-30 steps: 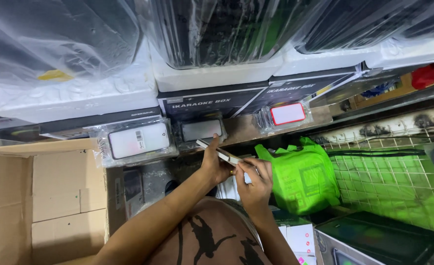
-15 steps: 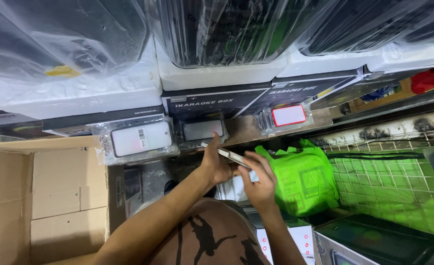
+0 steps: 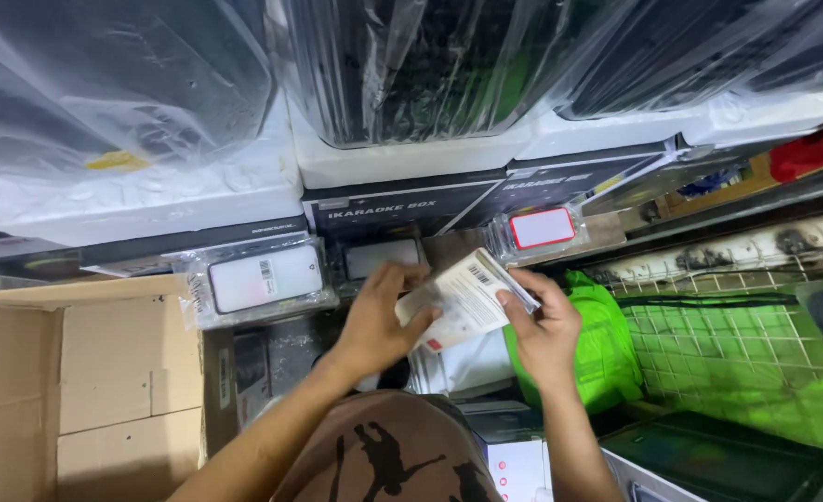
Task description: Organizing and packing various mobile phone cases into plastic sleeves and boxes.
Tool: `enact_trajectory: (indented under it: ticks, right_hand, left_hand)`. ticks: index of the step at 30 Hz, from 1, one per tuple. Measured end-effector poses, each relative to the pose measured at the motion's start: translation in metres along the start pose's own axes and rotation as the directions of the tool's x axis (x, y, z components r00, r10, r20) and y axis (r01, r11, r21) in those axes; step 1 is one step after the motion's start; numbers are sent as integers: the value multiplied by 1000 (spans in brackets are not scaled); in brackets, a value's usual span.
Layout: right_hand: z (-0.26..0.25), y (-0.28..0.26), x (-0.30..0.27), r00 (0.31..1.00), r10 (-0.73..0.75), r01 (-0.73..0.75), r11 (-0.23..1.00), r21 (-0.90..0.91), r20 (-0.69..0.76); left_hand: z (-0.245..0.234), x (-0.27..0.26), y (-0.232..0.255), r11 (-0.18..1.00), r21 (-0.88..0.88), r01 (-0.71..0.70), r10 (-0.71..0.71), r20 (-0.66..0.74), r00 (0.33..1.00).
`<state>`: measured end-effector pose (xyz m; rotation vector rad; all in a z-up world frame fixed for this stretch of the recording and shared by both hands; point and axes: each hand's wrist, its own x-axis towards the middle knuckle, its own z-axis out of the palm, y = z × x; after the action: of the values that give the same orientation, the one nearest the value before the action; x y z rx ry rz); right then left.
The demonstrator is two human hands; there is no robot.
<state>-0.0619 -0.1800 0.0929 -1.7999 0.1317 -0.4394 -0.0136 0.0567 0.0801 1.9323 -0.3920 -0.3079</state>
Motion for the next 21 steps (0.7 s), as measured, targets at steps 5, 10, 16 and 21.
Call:
enact_trajectory:
  ticks: [5, 10, 16, 21]
  right_hand:
    - [20, -17, 10, 999, 34, -34, 996, 84, 5]
    - [40, -19, 12, 998, 52, -49, 991, 121, -22]
    - [40, -9, 6, 999, 41, -43, 996, 83, 20]
    - [43, -2, 2, 998, 56, -52, 992, 118, -32]
  left_hand:
    - [-16, 4, 46, 965, 214, -152, 174, -89, 981]
    - [6, -4, 44, 919, 352, -178, 233, -119, 965]
    - [7, -6, 26, 937, 318, -145, 222, -222, 949]
    - [10, -10, 17, 919, 342, -194, 286, -243, 927]
